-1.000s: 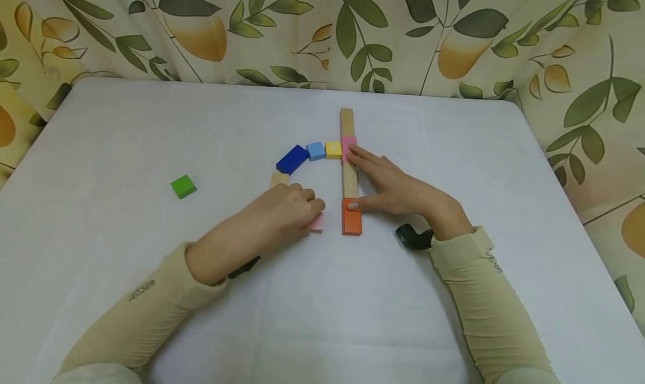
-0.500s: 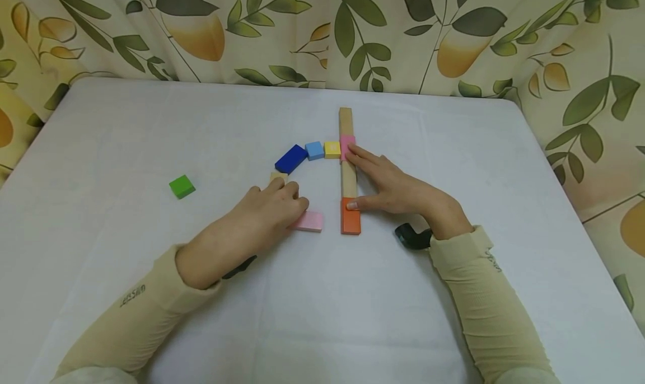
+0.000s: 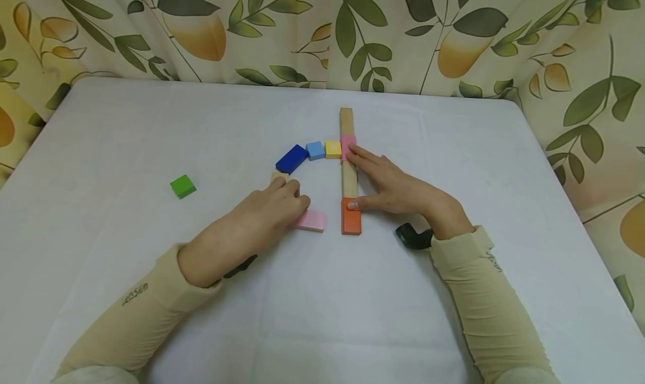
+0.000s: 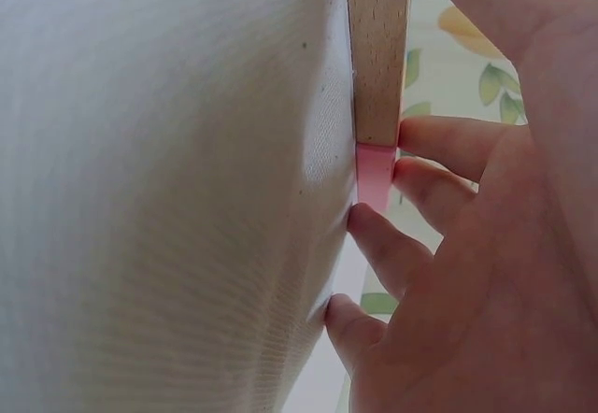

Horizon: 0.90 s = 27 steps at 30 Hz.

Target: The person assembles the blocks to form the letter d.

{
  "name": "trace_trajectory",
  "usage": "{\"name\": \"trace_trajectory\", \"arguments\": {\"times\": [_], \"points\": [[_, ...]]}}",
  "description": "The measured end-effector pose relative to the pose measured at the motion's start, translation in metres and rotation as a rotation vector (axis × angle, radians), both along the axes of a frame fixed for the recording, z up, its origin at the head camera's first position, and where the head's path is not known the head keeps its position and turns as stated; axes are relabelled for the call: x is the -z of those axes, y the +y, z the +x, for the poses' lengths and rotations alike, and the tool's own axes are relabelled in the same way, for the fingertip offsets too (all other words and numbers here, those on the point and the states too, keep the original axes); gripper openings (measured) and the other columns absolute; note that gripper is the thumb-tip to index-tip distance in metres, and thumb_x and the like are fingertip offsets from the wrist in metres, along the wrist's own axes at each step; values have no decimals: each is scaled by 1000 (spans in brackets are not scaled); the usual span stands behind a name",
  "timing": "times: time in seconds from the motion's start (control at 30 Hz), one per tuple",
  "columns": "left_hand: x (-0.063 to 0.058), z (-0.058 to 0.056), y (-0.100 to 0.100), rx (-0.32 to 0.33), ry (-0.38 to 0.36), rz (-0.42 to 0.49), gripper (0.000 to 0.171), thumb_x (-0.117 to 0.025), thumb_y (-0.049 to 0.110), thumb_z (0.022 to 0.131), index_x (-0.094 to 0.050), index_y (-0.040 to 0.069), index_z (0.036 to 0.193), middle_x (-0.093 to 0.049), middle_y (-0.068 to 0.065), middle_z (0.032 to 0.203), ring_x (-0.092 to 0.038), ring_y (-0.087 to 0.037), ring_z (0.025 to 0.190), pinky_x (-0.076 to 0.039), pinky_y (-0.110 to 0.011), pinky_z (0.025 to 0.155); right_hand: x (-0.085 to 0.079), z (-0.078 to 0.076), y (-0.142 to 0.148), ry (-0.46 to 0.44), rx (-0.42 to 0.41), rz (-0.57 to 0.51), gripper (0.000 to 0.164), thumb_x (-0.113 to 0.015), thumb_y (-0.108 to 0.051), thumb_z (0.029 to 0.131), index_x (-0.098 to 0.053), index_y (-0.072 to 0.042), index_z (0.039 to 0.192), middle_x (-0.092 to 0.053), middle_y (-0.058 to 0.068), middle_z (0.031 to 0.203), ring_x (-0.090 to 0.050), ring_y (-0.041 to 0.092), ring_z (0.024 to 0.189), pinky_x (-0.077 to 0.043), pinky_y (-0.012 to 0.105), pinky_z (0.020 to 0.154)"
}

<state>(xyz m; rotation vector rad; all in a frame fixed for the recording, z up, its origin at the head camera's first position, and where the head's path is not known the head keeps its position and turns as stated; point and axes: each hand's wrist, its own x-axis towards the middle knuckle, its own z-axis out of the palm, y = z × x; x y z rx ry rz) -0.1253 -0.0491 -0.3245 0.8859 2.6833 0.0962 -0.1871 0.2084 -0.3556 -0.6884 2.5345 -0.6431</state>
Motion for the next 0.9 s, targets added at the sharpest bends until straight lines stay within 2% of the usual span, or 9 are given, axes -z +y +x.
{"name": "trace_trajectory", "arguments": {"times": [0.4, 0.63, 0.9], "points": [[0, -1, -1, -12, 12, -10, 27, -65, 0, 93, -67, 3, 119, -60, -16, 117, -51, -27, 107, -57, -35, 77, 1, -2, 2, -1, -11, 1, 98, -74, -39, 88, -12, -17, 160, -1, 0, 169, -4, 31, 155, 1, 55, 124], [-1, -1, 1, -32, -2, -20, 35, -73, 14, 90, -66, 3, 123, -59, -15, 121, -51, -26, 109, -58, -34, 83, 1, -1, 2, -11, -12, 1, 98, -74, -39, 88, -11, -18, 160, 0, -2, 169, -3, 30, 155, 2, 55, 124], [-2, -1, 0, -25, 18, -18, 34, -72, 13, 91, -67, 3, 123, -60, -17, 123, -53, -27, 110, -59, -35, 86, 0, -1, 2, -17, -9, 1, 98, -74, -39, 88, -11, -19, 160, 1, -1, 169, -3, 31, 155, 2, 55, 124]]}}
